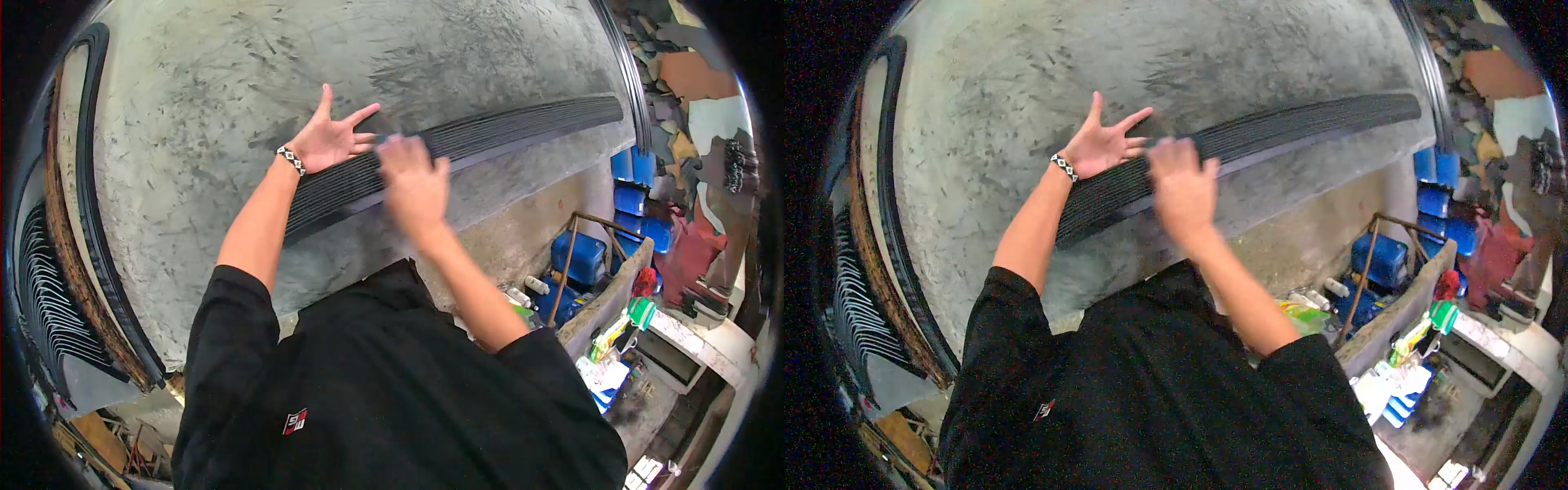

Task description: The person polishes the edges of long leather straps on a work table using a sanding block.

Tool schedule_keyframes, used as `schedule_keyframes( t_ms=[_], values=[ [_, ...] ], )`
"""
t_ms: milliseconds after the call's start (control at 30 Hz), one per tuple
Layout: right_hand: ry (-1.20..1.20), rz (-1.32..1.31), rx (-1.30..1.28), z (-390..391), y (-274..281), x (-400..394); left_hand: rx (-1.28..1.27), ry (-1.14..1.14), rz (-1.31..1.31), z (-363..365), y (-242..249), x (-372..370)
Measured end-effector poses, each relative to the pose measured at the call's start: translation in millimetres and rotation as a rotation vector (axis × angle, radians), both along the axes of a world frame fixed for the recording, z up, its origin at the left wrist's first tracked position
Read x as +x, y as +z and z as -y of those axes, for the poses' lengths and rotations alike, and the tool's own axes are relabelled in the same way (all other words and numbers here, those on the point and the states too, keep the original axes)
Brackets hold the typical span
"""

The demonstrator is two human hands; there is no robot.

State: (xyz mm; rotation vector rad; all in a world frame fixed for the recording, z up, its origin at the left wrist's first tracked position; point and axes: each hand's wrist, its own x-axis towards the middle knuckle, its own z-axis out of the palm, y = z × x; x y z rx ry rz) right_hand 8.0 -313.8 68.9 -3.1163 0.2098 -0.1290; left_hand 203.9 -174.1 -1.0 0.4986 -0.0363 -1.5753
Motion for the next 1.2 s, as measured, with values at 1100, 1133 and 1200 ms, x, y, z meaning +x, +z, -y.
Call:
schedule_keyframes(
  t_ms=[1100, 1133, 1200],
  values=[
    [0.050, 0.103, -0.033, -136, -20, 3, -0.083, 0.194, -0.152, -158, 6, -12],
    [0.104, 0.134, 0.017, -153, -23, 0, -0.075, 0.195, -0.149, -156, 8, -11],
    [0.169, 0.113, 0.132, -116, -19, 3, -0.053, 0.197, -0.152, -159, 11, -12]
  ],
)
